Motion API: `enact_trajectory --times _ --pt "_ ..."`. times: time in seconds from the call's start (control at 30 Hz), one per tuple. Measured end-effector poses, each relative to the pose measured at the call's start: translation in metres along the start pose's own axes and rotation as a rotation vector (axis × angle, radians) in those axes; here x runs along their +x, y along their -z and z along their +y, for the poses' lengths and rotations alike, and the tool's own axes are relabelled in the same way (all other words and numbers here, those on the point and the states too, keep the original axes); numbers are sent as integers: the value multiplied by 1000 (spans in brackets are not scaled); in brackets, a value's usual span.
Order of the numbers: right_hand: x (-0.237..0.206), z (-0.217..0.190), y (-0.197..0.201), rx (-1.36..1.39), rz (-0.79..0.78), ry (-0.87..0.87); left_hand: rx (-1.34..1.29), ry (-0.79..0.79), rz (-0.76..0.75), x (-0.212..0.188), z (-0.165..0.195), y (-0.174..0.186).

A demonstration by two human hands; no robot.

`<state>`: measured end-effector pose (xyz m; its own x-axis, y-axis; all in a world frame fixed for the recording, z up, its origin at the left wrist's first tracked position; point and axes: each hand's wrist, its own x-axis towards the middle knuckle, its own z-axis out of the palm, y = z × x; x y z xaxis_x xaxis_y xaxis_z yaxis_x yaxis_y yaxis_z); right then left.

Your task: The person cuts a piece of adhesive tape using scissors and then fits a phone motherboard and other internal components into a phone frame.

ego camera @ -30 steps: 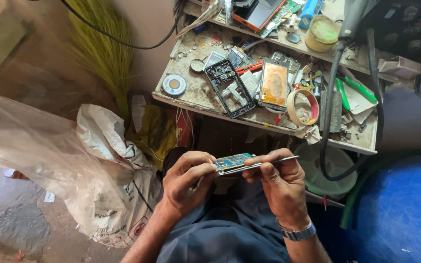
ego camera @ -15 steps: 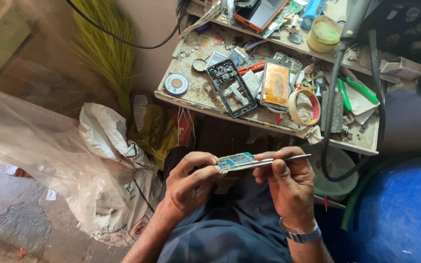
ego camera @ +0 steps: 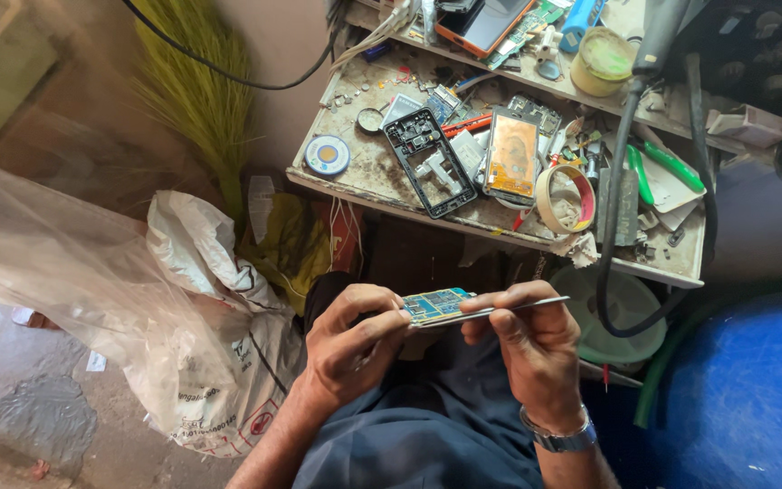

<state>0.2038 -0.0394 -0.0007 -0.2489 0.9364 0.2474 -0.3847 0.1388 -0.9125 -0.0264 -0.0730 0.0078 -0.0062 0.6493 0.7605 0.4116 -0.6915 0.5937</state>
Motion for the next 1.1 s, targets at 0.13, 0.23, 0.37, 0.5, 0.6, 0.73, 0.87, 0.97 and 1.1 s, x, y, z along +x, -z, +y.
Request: enact_trajectory --times 0.13,0.23,0.37,0.5,0.6,0.73,0.87,0.97,1.1 --pt "-2 1 2 20 -36 40 -23 -10 9 1 1 0" --pt "-3 1 3 30 -40 60 -33 -16 17 2 2 -1" --pt "-5 4 3 26 -45 101 -26 -36 34 2 2 -1" --pt "-4 5 5 7 -59 121 -19 -60 39 3 3 0" --pt "-4 5 7 9 -66 130 -1 -82 48 3 2 -1" --pt "-5 5 7 15 -77 131 -17 -79 39 4 3 0" --pt "-5 4 7 -3 -68 125 -14 -76 35 4 4 0" --pt "-5 4 7 16 -66 122 -24 -77 32 5 5 1" --pt "-4 5 8 24 -80 127 -21 -94 35 6 6 2"
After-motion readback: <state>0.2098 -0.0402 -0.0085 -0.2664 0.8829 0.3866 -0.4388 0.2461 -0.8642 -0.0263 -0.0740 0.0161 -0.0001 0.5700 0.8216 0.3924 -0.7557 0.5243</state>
